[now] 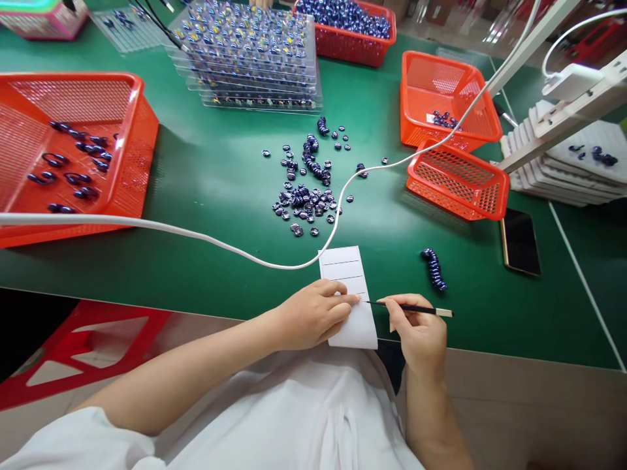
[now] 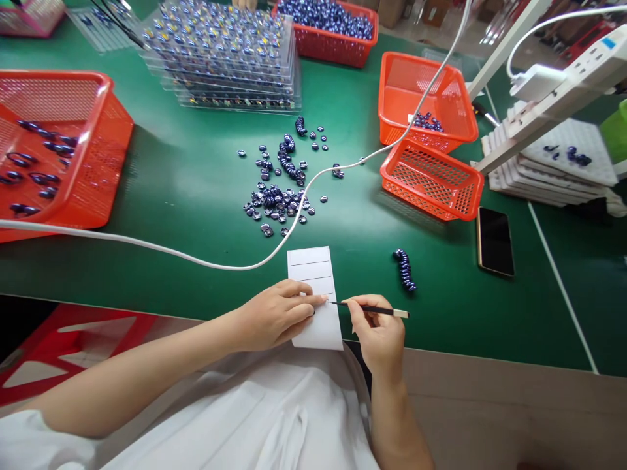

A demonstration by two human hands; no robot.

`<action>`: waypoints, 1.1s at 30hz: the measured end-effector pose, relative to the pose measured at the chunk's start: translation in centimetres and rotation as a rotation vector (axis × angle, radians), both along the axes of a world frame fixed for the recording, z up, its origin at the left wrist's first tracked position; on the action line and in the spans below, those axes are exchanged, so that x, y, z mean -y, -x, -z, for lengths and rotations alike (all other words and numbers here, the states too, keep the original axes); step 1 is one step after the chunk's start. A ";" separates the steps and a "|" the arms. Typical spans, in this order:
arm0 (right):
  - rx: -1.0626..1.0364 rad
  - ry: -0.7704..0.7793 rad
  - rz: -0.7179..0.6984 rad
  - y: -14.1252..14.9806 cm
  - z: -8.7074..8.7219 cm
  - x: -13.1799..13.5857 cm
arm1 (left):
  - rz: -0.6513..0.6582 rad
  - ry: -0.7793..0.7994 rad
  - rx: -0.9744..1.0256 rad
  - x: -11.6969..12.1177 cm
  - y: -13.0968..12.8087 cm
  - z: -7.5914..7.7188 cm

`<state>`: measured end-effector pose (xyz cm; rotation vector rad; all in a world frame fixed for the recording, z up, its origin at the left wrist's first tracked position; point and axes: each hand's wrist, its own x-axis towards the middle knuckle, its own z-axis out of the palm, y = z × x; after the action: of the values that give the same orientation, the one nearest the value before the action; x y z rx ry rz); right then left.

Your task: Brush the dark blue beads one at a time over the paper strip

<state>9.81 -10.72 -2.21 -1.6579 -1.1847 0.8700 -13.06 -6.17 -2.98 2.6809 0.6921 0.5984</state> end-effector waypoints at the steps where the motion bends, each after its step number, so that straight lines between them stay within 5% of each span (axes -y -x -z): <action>1: -0.026 -0.006 0.007 0.0 -0.1 0.0 | 0.000 0.002 0.004 0.0 0.0 0.0; 6: -0.128 -0.026 0.036 0.0 -0.3 0.0 | 0.006 0.018 0.006 -0.1 0.1 0.0; 22: -0.011 0.033 -0.052 0.1 -0.3 -0.1 | 0.046 -0.049 0.024 0.2 0.3 0.1; 33: -0.143 -0.041 0.062 -0.1 0.7 0.4 | 0.045 0.003 0.051 0.0 0.2 -0.1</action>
<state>9.94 -11.07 -2.88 -1.5642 -1.0421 0.9038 -13.28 -6.21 -2.92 2.6609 0.6173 0.6515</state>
